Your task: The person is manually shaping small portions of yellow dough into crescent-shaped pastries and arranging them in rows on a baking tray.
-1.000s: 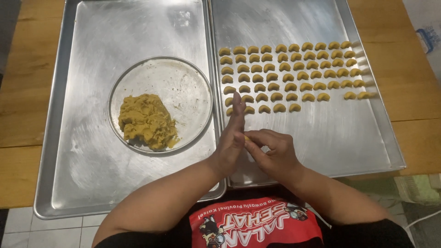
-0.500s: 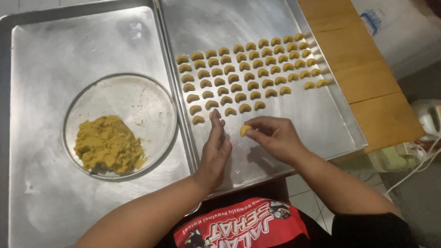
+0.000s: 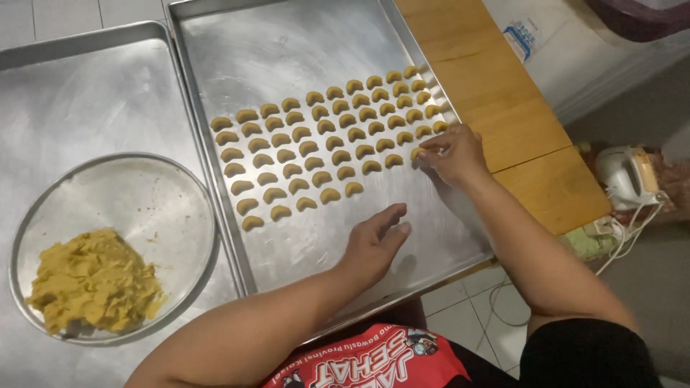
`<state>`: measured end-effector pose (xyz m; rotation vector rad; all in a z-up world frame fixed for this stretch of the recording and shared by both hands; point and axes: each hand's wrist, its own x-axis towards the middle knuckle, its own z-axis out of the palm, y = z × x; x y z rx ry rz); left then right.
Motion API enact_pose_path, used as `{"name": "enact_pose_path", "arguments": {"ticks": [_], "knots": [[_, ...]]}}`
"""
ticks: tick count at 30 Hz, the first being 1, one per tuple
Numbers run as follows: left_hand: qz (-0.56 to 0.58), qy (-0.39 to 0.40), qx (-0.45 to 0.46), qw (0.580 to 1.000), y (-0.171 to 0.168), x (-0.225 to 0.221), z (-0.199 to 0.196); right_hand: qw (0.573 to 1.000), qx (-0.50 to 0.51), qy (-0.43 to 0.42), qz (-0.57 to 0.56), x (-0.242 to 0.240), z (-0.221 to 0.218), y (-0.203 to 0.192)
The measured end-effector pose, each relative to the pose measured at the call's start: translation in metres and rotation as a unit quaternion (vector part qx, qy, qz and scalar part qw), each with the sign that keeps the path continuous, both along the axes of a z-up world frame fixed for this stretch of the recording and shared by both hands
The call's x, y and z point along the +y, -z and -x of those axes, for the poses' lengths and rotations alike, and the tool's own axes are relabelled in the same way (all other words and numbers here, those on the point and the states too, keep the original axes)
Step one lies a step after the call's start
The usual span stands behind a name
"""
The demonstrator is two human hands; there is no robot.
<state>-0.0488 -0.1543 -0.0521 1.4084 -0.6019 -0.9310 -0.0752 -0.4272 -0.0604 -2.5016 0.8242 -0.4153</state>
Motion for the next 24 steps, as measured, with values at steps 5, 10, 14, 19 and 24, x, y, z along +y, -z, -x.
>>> {"name": "enact_pose_path", "arguments": {"ticks": [5, 10, 14, 19, 24], "knots": [[-0.026, 0.007, -0.034, 0.999, -0.007, 0.003, -0.012, 0.999, 0.024, 0.020, -0.014, 0.003, -0.004, 0.007], [-0.054, 0.016, -0.023, 0.998, -0.015, 0.003, -0.017, 0.997, 0.052, 0.041, -0.036, 0.001, -0.010, 0.018], [-0.059, 0.028, -0.023, 0.998, -0.012, 0.002, -0.018, 0.997, 0.071, 0.025, -0.035, -0.003, -0.009, 0.028], [-0.053, 0.041, -0.026, 0.997, -0.017, 0.004, -0.021, 0.997, 0.021, 0.030, -0.062, 0.003, -0.003, 0.009], [-0.062, 0.035, -0.019, 0.997, -0.019, 0.005, -0.022, 0.999, -0.045, 0.013, -0.010, -0.023, -0.001, 0.029]]}}
